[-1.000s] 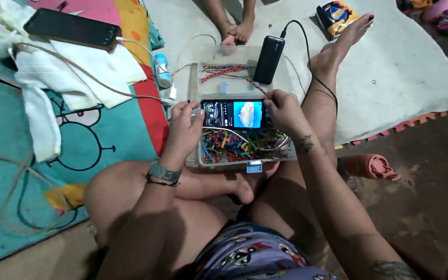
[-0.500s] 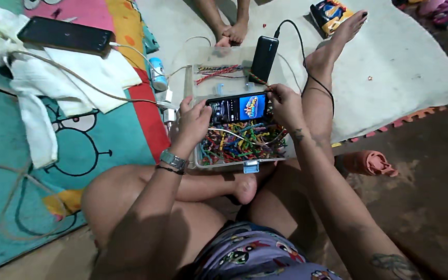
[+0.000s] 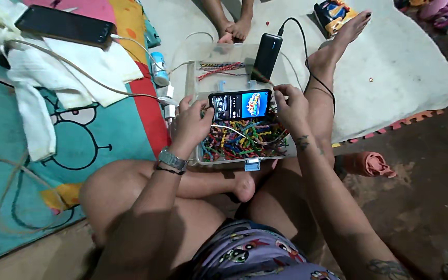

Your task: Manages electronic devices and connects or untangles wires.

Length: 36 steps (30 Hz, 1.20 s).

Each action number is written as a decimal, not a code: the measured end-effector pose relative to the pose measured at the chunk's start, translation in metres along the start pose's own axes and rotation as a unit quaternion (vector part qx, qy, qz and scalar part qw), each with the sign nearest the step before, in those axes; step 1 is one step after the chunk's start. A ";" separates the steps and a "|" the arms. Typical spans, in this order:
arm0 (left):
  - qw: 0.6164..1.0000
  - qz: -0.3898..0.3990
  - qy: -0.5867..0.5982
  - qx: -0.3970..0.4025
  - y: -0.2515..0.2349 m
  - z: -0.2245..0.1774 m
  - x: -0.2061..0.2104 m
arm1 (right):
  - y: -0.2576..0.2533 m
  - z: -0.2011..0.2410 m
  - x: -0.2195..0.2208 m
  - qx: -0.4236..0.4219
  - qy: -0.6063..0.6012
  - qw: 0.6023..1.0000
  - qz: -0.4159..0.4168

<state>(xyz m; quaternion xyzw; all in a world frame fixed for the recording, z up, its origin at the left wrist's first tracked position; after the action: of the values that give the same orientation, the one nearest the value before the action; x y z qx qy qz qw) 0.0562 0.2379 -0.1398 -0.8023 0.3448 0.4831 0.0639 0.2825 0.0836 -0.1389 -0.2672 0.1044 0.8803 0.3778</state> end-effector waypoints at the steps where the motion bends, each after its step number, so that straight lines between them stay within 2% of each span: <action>1: 1.000 -0.016 -0.015 0.017 0.008 -0.003 -0.004 | 0.005 0.001 -0.004 -0.017 -0.005 1.000 -0.014; 6: 0.991 -0.034 -0.054 0.117 0.031 0.001 -0.006 | 0.034 -0.008 -0.023 -0.025 -0.034 0.998 -0.052; 11: 0.989 -0.011 -0.084 0.118 0.040 0.009 0.006 | 0.049 -0.016 -0.027 -0.032 -0.055 0.997 -0.039; 14: 0.980 -0.048 -0.154 0.112 0.045 0.001 0.010 | 0.050 -0.015 -0.024 -0.072 -0.039 0.996 -0.044; 17: 0.963 -0.087 -0.209 0.143 0.041 -0.018 0.009 | 0.053 -0.018 -0.018 -0.111 -0.024 0.992 -0.058; 21: 0.944 -0.094 -0.262 0.178 0.025 -0.036 0.022 | 0.056 -0.016 -0.011 -0.134 0.005 0.990 -0.038; 25: 0.942 -0.070 -0.281 0.173 0.014 -0.038 0.032 | 0.056 -0.016 -0.015 -0.142 -0.004 0.989 -0.045; 31: 0.941 -0.086 -0.275 0.177 0.019 -0.039 0.031 | 0.055 -0.026 -0.021 -0.137 -0.078 0.985 -0.064; 36: 0.944 -0.073 -0.285 0.149 0.013 -0.038 0.034 | 0.055 -0.029 -0.022 -0.134 -0.093 0.984 -0.068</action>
<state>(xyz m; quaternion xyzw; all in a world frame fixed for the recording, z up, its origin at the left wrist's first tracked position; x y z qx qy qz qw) 0.0860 0.1945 -0.1450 -0.6356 0.3212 0.6283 0.3131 0.2665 0.0208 -0.1525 -0.2392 -0.0685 0.8797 0.4052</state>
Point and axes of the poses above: each hand's wrist, its own y-axis away from the middle knuckle, its own x-axis out of the palm, z = x × y, the point moved 8 cm from there along -y, towards the middle knuckle, and after that the axes turned 9 degrees about -y, right-handed, at the moved point
